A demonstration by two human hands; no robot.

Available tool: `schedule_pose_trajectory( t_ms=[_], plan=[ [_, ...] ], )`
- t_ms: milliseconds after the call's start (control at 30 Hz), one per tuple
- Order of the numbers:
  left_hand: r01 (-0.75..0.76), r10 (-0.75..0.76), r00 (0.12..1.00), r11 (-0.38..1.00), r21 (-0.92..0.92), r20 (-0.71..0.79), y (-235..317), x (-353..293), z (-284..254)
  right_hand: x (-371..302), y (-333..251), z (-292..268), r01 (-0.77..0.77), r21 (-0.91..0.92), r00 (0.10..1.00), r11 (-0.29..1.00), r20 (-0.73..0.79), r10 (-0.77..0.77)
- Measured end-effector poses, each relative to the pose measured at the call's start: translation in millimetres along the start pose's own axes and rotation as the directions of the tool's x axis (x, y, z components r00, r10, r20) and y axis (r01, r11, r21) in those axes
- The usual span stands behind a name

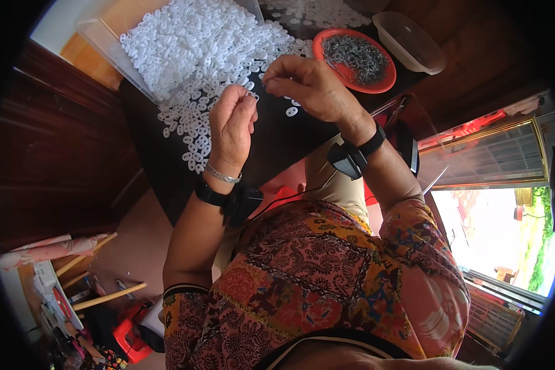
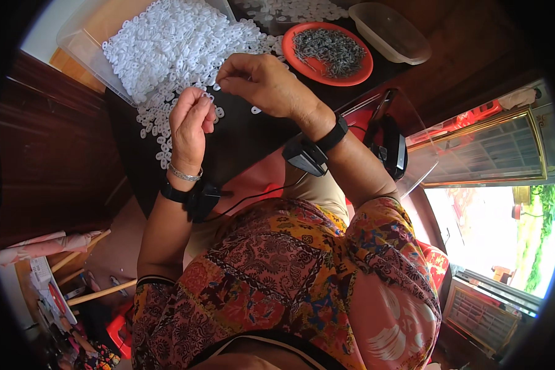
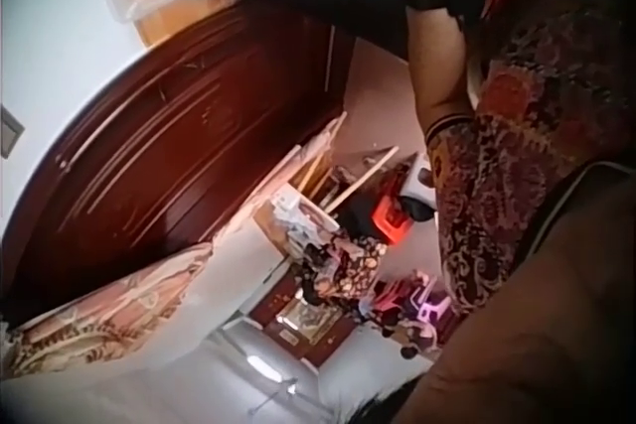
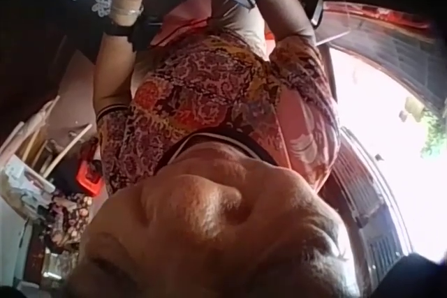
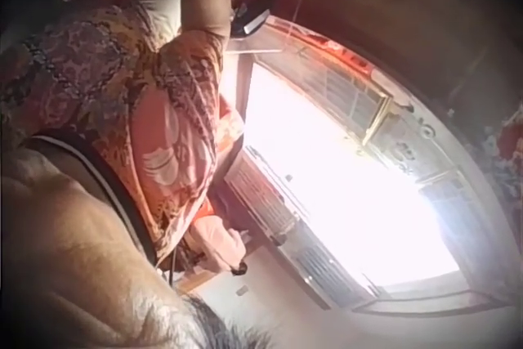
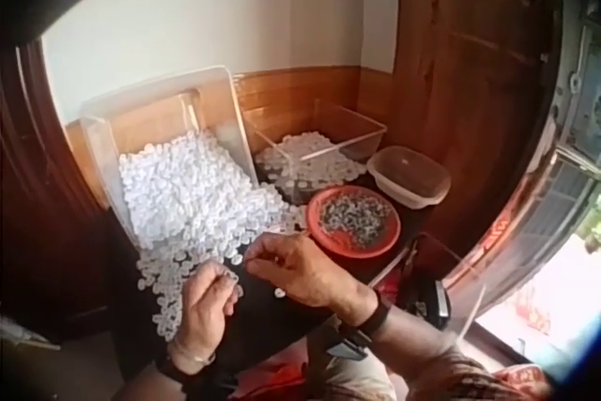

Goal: The person is manually assembling small white plastic components by inserting tiny metal pins into them at a workspace.

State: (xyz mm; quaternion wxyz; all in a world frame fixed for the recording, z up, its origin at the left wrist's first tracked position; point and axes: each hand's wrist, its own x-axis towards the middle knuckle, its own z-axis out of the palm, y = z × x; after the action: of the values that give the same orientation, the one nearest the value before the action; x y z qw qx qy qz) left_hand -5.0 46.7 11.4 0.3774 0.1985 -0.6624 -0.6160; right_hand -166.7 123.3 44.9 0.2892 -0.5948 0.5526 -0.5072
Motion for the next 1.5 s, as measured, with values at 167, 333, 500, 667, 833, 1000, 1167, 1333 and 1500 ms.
schedule_pose_trajectory(
  t_ms=[167,333,500,667,833,1000,1167,1333,1500],
  plan=[
    [-0.044,0.043,0.999,0.997,0.070,0.008,1,-1,0,-5,-7,8,0.062,-0.052,0.998,0.997,-0.010,-0.063],
    [-0.091,0.088,0.996,0.986,0.140,0.029,0,-3,3,-7,-6,10,0.050,-0.117,0.999,0.992,-0.015,-0.052],
    [-0.077,0.075,0.997,0.986,0.151,0.021,1,-3,3,-8,-2,10,0.065,-0.074,0.998,0.995,-0.001,-0.065],
    [-0.068,0.061,0.997,0.983,0.169,0.044,-1,-3,2,-10,-3,8,0.083,-0.138,0.997,0.987,0.008,-0.083],
    [-0.106,0.096,0.994,0.964,0.244,0.051,-1,-3,3,-10,-3,6,0.161,-0.321,0.986,0.934,0.012,-0.166],
    [-0.065,0.058,0.998,0.974,0.216,0.038,-3,-2,3,-11,-4,5,0.147,-0.361,0.986,0.921,-0.016,-0.164],
    [-0.063,0.054,0.997,0.974,0.218,0.046,-6,-3,3,-12,1,8,0.165,-0.364,0.981,0.917,-0.033,-0.190],
    [-0.061,0.052,0.998,0.970,0.235,0.044,-6,-2,4,-12,2,8,0.152,-0.371,0.985,0.916,-0.022,-0.173],
    [-0.052,0.039,0.997,0.970,0.237,0.059,-3,-5,5,-13,0,10,0.146,-0.388,0.987,0.910,-0.010,-0.162]
  ],
)
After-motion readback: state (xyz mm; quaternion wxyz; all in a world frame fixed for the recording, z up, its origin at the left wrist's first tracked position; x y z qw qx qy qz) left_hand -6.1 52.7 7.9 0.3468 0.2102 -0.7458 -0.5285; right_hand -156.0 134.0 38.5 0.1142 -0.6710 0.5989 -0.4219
